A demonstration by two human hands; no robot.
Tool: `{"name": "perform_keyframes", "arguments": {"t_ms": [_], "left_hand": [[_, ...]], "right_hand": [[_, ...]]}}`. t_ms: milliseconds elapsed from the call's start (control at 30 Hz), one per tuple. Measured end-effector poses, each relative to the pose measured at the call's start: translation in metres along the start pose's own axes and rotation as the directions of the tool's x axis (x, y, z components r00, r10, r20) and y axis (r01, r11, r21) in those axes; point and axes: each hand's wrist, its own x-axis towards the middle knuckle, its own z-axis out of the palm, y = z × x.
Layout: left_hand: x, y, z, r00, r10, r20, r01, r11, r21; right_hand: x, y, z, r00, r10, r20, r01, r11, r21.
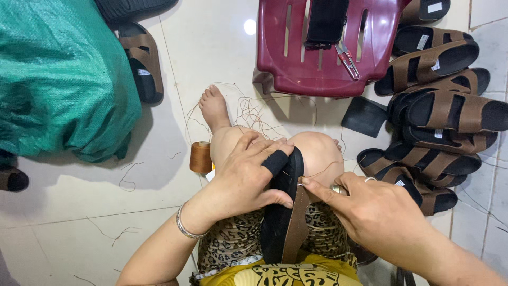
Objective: The person sits on the floor and sews a brown sandal using a needle and thread. They hold the sandal between their legs, pull the thread through the sole, and adjust the sandal's position as they work.
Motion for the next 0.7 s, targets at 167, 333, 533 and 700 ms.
{"name": "perform_keyframes", "arguments": {"t_ms": [167, 333, 533, 700], "left_hand": [[-0.002, -0.002, 0.002, 1.0, -0.007, -0.007, 0.007, 1.0, 0.0], [-0.002, -0.004, 0.004, 1.0, 0.003, -0.019, -0.003, 1.0, -0.015], [-0.003, -0.005, 0.006, 1.0, -0.004, -0.019, 0.003, 1.0, -0.026], [-0.004, -0.006, 0.008, 0.999, -0.005, -0.032, 0.005, 1.0, -0.018]], "right_hand": [[0.005, 0.014, 0.001, 0.987, 0.031, 0.16, -0.059, 0.983, 0.174], [0.004, 0.019, 0.007, 0.982, 0.061, 0.181, -0.109, 0.959, 0.263], [0.009, 0.022, 0.003, 0.995, -0.001, 0.098, -0.04, 0.908, 0.418], [0.01, 0.023, 0.005, 0.995, -0.01, 0.094, -0.039, 0.864, 0.501]]}}
